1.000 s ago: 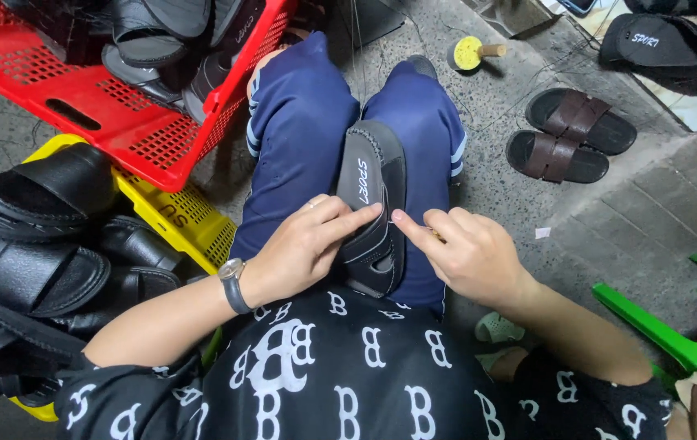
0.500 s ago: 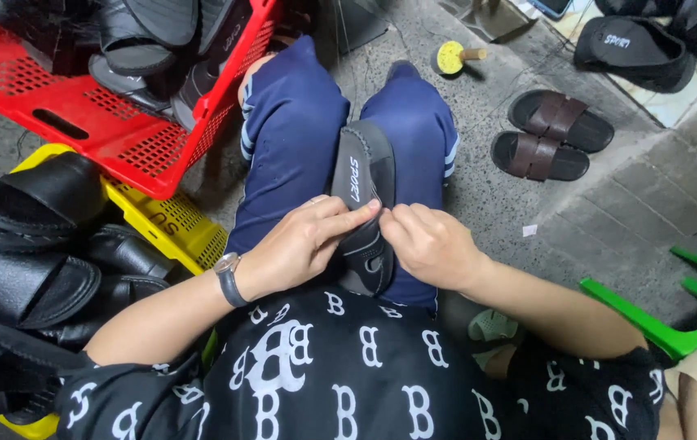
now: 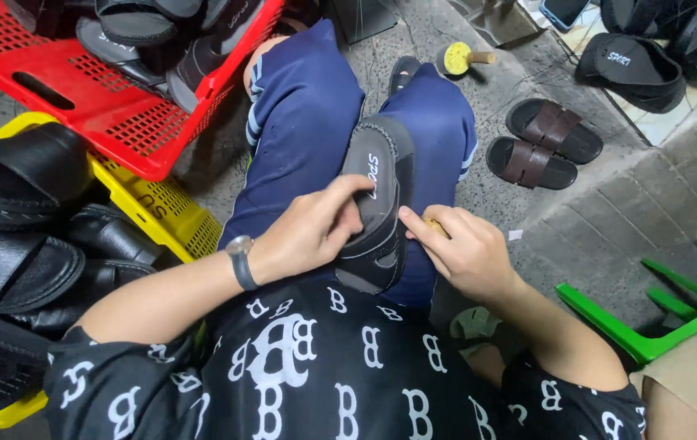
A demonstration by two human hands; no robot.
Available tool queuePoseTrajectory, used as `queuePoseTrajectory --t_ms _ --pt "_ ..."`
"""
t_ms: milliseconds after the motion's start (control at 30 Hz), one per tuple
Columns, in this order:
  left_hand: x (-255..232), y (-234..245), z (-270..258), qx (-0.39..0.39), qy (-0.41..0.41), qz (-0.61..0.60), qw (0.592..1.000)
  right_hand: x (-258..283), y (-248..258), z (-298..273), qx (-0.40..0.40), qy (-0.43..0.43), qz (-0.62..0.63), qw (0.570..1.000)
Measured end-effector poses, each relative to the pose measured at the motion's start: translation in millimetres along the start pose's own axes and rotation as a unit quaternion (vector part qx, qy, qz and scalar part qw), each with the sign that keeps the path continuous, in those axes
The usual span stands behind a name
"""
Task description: Hand-sewing the upper part of a black sandal to its sole using a needle and thread
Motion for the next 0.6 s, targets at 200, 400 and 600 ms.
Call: queuePoseTrajectory --t_ms 200,400,600 --pt "2.4 2.3 -10.0 -0.24 -0.065 -0.056 0.967 1.4 -6.3 -0.1 -0.02 0.017 0.037 0.999" --pt "-20.3 25.9 -14.2 -0.323 -0.144 0.363 0.862 4.9 -16.1 -8.8 -0.027 -0.028 0.031 0.999" --pt "-11.6 13.0 -3.2 -0.111 -0.206 0.307 0.922 8.5 -8.6 -3.9 0.016 -0.04 0.023 0.999"
Point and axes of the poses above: each hand's wrist, its own z-axis towards the middle knuckle, its own y-axis out of the back of the hand, x = y × z, the point moved 3 cm from there along z, towards the middle knuckle, and after that the axes turned 8 degrees about x, right-handed, at the moved point
